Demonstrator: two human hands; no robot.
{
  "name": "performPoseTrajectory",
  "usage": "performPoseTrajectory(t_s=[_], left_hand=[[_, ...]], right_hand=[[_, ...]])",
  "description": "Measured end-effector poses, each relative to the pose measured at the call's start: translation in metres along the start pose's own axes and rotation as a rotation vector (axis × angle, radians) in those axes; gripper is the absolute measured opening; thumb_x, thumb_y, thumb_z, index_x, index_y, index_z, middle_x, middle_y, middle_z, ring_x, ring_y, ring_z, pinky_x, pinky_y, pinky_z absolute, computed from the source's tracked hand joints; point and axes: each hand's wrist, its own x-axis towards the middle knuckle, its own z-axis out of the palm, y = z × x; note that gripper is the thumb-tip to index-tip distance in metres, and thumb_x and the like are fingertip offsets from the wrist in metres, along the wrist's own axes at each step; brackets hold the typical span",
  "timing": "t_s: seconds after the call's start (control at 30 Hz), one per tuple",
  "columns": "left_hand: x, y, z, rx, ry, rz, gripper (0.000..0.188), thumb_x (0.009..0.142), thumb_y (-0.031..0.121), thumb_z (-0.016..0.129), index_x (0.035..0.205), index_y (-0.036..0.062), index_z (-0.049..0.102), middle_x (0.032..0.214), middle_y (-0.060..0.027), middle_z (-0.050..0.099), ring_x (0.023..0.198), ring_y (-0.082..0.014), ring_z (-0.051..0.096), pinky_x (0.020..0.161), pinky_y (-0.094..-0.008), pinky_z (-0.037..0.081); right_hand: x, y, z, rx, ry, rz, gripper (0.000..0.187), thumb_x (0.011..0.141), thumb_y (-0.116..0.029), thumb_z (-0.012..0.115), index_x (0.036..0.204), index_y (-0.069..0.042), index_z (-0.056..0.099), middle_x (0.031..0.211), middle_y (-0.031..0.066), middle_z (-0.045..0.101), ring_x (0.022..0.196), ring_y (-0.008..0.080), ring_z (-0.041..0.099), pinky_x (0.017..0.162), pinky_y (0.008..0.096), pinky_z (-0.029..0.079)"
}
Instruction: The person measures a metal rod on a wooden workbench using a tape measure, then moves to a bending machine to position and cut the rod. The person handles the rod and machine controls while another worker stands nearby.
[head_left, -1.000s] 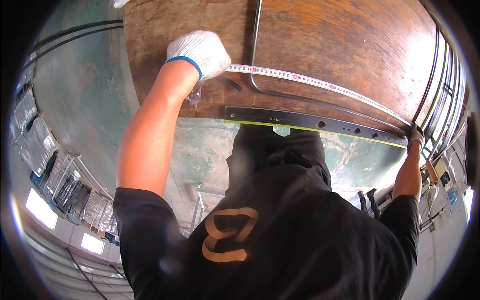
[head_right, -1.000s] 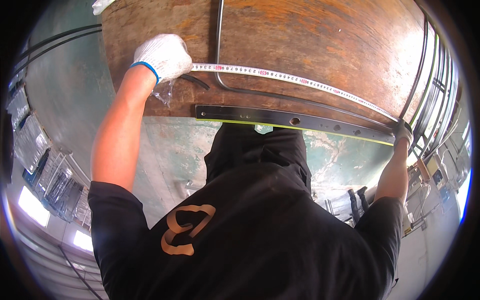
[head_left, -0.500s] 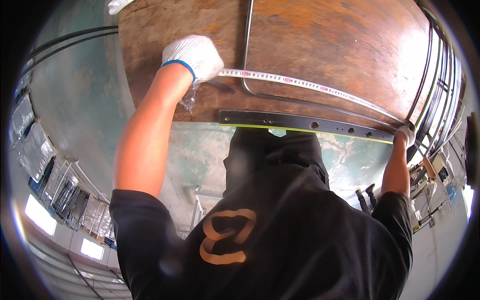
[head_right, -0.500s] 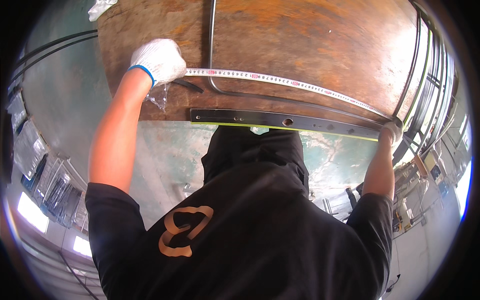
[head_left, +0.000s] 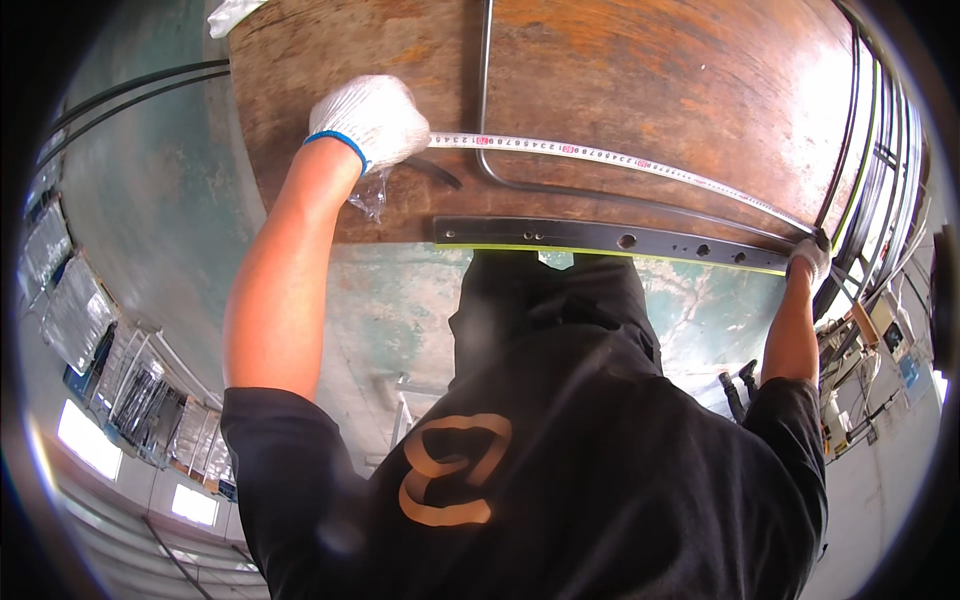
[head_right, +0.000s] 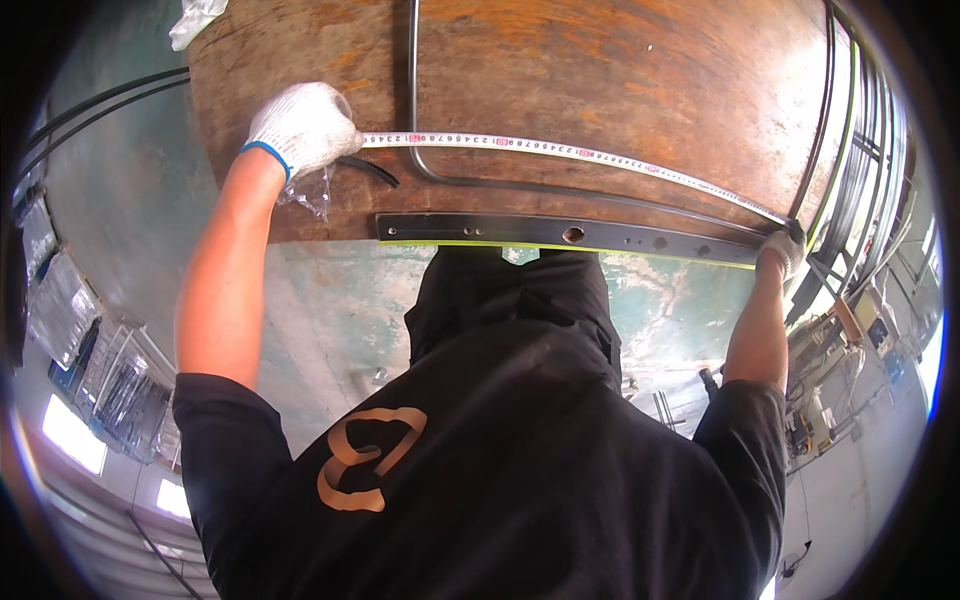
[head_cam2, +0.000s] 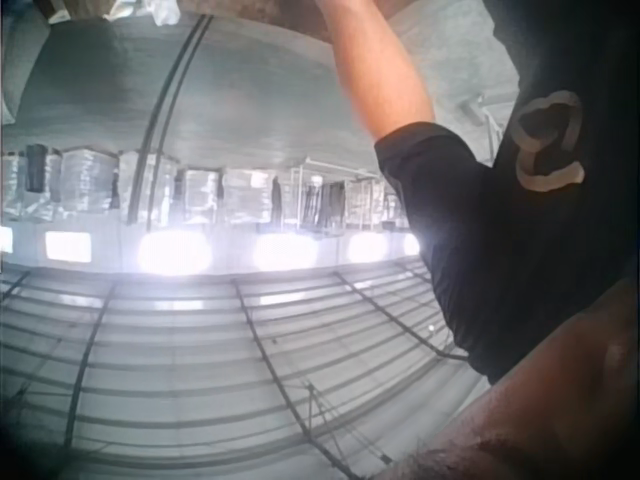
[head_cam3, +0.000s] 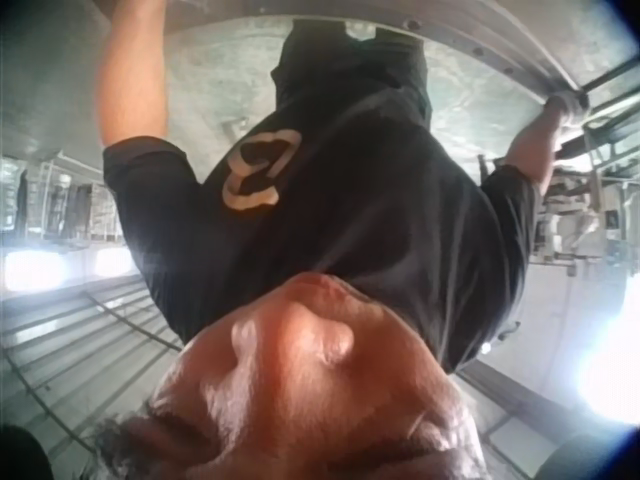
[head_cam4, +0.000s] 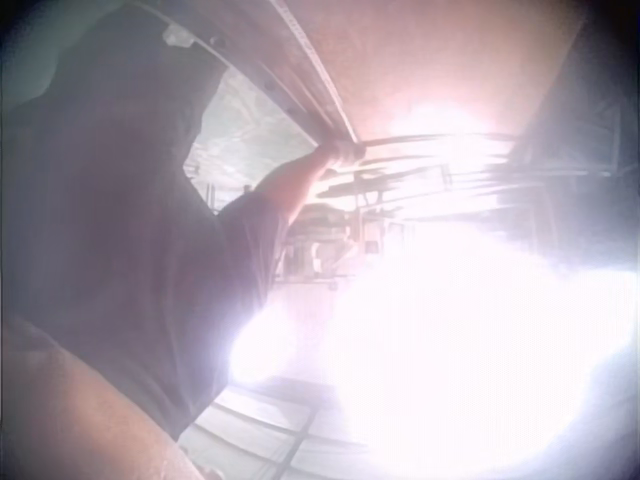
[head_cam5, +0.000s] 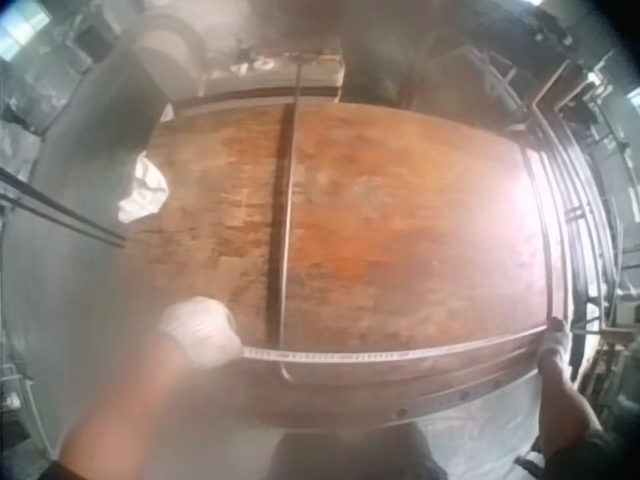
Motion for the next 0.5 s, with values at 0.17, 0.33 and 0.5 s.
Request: performPoseTrajectory(t_s=[0.17, 0.33, 0.5], left_hand=[[-0.006, 0.003, -0.005, 0.016, -0.026, 0.012, 0.036, 0.085, 0.024, 0.067, 0.108, 0.003, 0.085, 0.118, -0.0274, 0.078, 0.111, -0.046, 0.076, 0.096, -0.0509, 0.061], [-0.007, 0.007, -0.006, 0.02, -0.038, -0.005, 0.036, 0.086, 0.024, 0.066, 0.108, 0.0024, 0.085, 0.117, -0.0279, 0.078, 0.111, -0.0449, 0.076, 0.096, -0.0502, 0.061], [-0.002, 0.007, -0.007, 0.073, -0.012, 0.036, 0.034, 0.086, 0.025, 0.066, 0.105, 0.004, 0.086, 0.115, -0.0289, 0.078, 0.107, -0.0462, 0.077, 0.094, -0.05, 0.062]], right_hand=[[0.005, 0.015, 0.0, 0.031, 0.013, -0.062, 0.04, 0.102, -0.028, 0.063, 0.138, -0.023, 0.079, 0.132, 0.0081, 0.081, 0.122, 0.0289, 0.076, 0.108, 0.0385, 0.055], [0.004, 0.004, 0.0, -0.029, -0.012, -0.04, 0.04, 0.102, -0.031, 0.063, 0.138, -0.023, 0.079, 0.133, 0.009, 0.081, 0.123, 0.0306, 0.075, 0.108, 0.0395, 0.055], [-0.016, -0.007, -0.006, -0.055, 0.013, -0.029, 0.037, 0.101, -0.029, 0.064, 0.133, -0.017, 0.079, 0.127, 0.0116, 0.08, 0.12, 0.0279, 0.075, 0.106, 0.0404, 0.056]])
